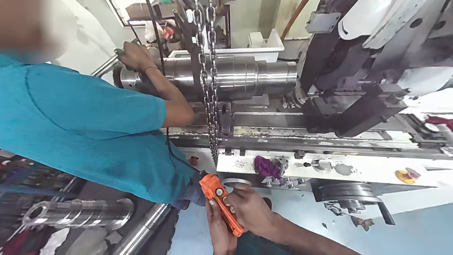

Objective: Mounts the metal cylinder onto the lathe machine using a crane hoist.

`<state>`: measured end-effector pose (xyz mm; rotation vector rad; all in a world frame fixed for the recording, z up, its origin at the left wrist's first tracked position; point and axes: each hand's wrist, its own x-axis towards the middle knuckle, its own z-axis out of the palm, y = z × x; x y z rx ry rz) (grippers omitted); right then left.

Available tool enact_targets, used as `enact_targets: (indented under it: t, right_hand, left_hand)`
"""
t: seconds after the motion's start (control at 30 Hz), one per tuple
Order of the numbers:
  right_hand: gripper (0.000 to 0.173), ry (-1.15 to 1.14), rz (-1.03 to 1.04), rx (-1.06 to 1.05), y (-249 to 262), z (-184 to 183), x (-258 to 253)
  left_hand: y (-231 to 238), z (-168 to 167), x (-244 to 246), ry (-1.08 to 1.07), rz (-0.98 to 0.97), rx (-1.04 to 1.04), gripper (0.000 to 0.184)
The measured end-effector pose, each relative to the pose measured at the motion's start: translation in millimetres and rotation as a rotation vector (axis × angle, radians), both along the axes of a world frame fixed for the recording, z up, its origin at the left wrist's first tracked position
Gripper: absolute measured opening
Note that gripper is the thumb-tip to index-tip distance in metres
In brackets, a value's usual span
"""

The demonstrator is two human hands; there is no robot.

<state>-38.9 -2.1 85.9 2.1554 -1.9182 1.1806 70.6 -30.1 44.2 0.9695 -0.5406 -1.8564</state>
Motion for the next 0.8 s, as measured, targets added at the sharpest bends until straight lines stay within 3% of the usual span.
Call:
enact_targets:
  t: [0.2,0.47,0.63,0.8]
  right_hand:
    - [0.012,-0.004,0.033,0.021,-5,1,-3]
    - [0.014,-0.145,-0.001,-0.146,-5,44,-11]
    - [0.013,0.023,0.043,-0.026,0,12,-2]
    - [0.013,0.05,0.099,-0.027,2,18,-4]
  left_hand:
    - [-2,-1,-1,-0.022,0.022,-0.005,0.041]
    - [-3,2,-2,0.061,0.043,0.002,0.038]
    - [1,7,3,0.074,0.018,0.025,0.038]
    - [4,7,5,0.085,0.014,0.027,0.039]
